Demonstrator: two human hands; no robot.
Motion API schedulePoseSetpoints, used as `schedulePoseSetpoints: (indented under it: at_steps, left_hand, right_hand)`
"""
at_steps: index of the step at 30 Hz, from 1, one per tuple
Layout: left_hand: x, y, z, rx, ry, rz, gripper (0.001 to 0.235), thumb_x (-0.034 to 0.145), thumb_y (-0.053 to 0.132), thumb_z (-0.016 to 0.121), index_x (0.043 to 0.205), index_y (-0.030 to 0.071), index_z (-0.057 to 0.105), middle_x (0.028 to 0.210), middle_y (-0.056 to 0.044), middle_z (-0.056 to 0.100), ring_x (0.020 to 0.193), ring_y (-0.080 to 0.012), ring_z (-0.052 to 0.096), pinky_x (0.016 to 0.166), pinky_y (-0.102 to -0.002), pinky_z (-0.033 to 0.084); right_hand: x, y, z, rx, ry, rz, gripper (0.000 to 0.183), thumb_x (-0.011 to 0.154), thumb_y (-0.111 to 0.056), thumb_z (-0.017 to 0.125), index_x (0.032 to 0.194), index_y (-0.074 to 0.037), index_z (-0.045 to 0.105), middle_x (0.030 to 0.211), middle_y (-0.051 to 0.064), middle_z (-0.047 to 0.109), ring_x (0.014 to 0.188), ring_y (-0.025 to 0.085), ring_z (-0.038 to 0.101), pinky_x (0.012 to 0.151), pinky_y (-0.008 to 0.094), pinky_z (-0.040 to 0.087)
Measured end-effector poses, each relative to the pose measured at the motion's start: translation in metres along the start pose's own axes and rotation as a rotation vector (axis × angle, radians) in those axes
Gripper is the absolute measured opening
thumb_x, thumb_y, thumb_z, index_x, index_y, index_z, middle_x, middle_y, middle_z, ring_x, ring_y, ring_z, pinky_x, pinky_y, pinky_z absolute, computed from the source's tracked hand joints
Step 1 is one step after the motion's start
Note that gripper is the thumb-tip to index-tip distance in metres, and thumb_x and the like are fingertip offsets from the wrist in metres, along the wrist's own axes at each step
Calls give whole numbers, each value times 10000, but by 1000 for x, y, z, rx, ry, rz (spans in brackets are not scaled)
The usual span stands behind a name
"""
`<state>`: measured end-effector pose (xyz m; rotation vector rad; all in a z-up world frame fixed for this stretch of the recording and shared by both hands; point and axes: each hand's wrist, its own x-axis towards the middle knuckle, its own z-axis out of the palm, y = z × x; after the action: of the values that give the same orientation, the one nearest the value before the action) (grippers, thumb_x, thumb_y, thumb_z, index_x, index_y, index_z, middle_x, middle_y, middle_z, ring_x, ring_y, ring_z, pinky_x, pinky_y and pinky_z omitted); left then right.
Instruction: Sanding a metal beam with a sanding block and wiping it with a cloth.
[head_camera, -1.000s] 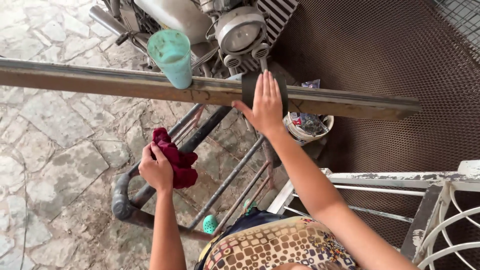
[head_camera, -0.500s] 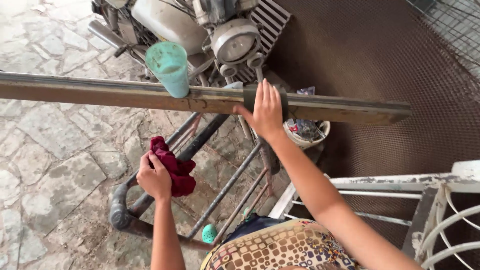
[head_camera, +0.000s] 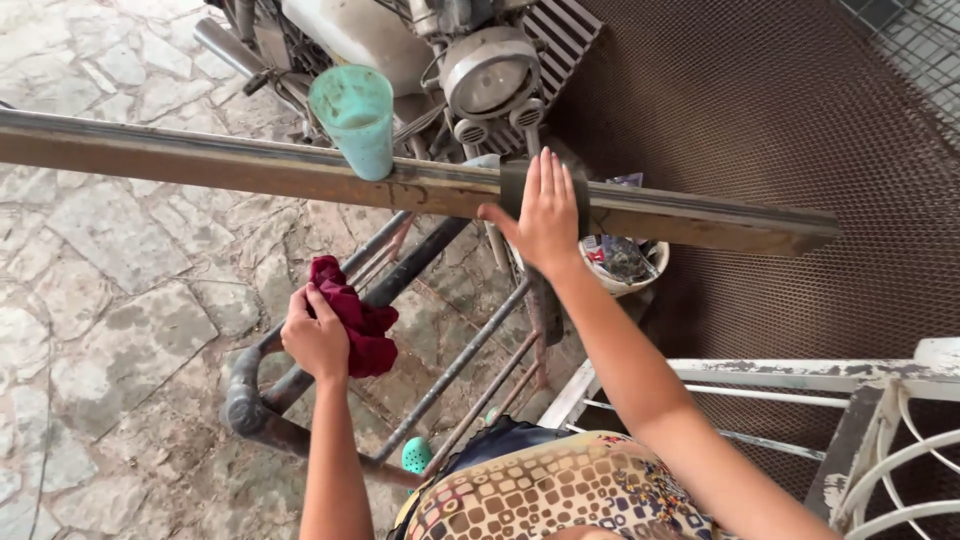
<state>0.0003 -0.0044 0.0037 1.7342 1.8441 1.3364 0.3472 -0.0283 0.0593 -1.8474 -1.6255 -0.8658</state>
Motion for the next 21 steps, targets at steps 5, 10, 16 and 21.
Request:
schedulePoseSetpoints:
  at_steps: [5, 10, 16, 21]
  left_hand:
    - [2, 2, 0, 11, 8, -15, 248, 1106, 245, 549, 1053, 110, 750, 842, -195, 736, 821, -455, 708, 744, -535, 552]
    - [1, -4, 3, 18, -18, -16, 249, 1103, 254, 545, 1074, 110, 746, 848, -199, 736, 809, -461, 705, 741, -544, 553]
    - [0, -3, 3, 12, -19, -26, 251, 1107, 262, 544, 1089, 119, 750, 854, -191, 738, 812, -458, 705, 738, -541, 556]
    - [3, -10, 10, 31, -34, -38, 251, 1102, 288, 539, 1078, 147, 746, 846, -173, 739, 823, -449, 708, 751, -545, 556]
  right_hand:
    - [-31, 42, -37, -111, -64, 74, 1047, 973, -808, 402, 1414, 134, 529, 1436, 368, 517, 1366, 497, 479, 1172, 576, 307]
    - [-30, 107, 22, -204, -39, 125, 1058, 1005, -856, 419, 1282, 140, 642, 1269, 372, 624, 1213, 489, 608, 1067, 575, 399]
    - [-19, 20, -26, 24, -86, 22, 1072, 957, -816, 454, 1404, 155, 523, 1434, 388, 512, 1349, 506, 509, 1147, 562, 370]
    - [-39, 100, -39, -194, -93, 198, 1008, 1021, -752, 498, 1364, 194, 547, 1376, 417, 547, 1327, 520, 519, 1153, 577, 327]
